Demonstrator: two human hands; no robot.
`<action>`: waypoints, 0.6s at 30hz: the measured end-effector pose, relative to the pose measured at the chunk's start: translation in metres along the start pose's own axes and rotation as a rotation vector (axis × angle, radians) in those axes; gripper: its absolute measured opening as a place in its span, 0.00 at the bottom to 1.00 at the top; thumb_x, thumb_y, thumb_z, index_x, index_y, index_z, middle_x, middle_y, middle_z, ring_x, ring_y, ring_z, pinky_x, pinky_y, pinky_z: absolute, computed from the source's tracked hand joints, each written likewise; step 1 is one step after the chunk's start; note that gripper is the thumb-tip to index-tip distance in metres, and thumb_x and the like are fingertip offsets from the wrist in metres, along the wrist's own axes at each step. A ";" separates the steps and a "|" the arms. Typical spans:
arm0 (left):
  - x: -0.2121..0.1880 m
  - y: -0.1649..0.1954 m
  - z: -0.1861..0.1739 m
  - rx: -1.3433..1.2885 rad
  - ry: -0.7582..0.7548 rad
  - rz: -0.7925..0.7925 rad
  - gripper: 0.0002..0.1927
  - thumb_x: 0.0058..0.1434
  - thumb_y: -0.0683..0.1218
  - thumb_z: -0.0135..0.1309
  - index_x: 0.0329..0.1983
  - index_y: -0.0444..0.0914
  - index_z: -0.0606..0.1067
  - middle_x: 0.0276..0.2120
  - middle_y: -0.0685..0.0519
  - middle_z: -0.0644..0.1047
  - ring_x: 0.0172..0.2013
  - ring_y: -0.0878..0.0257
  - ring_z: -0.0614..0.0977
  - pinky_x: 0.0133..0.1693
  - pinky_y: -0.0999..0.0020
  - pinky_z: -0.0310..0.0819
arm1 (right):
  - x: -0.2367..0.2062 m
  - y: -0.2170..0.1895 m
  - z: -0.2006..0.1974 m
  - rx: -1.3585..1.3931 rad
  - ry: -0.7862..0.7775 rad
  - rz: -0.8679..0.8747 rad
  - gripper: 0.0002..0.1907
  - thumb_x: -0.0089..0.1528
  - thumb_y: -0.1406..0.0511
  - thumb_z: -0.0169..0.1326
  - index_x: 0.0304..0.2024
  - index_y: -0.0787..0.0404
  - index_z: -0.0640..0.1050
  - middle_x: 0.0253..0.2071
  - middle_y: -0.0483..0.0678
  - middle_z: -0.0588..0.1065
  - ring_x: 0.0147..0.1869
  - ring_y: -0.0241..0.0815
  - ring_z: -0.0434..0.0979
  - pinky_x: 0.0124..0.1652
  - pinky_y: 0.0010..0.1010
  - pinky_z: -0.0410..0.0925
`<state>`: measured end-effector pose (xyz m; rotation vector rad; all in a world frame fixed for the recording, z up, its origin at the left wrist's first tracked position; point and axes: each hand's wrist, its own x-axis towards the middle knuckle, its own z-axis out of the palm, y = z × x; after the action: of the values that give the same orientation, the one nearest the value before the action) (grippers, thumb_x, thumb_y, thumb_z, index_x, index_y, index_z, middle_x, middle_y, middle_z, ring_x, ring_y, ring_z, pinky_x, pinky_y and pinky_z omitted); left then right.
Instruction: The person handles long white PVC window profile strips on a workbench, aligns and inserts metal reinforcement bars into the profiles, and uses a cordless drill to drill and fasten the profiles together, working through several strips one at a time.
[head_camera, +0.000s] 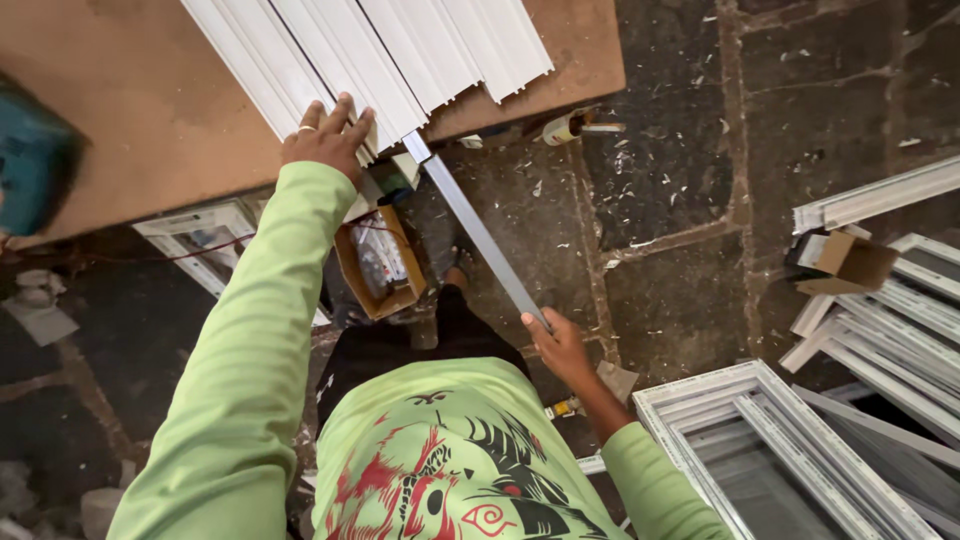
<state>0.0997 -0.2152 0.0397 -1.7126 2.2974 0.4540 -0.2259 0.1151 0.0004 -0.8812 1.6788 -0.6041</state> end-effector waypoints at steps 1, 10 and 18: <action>0.001 -0.001 0.001 -0.004 0.000 0.012 0.36 0.64 0.42 0.44 0.75 0.60 0.61 0.77 0.59 0.54 0.72 0.46 0.59 0.62 0.46 0.64 | 0.001 0.002 0.000 -0.003 -0.004 -0.010 0.21 0.67 0.53 0.55 0.26 0.60 0.70 0.17 0.38 0.67 0.21 0.28 0.64 0.21 0.26 0.58; 0.004 0.002 -0.004 0.003 -0.011 0.038 0.37 0.61 0.40 0.44 0.76 0.49 0.60 0.76 0.58 0.56 0.71 0.45 0.60 0.62 0.51 0.65 | 0.003 0.009 0.001 -0.019 0.009 -0.024 0.23 0.67 0.52 0.56 0.26 0.61 0.70 0.17 0.39 0.66 0.21 0.28 0.64 0.22 0.26 0.59; -0.002 0.006 -0.014 0.028 0.008 0.010 0.35 0.63 0.42 0.44 0.75 0.51 0.61 0.75 0.60 0.57 0.70 0.48 0.62 0.61 0.48 0.64 | 0.026 -0.023 0.014 -0.041 0.021 -0.066 0.25 0.67 0.51 0.56 0.25 0.61 0.70 0.16 0.39 0.66 0.21 0.28 0.64 0.21 0.28 0.59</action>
<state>0.0948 -0.2174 0.0536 -1.6932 2.3083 0.4152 -0.2102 0.0813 -0.0006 -0.9651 1.6914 -0.6275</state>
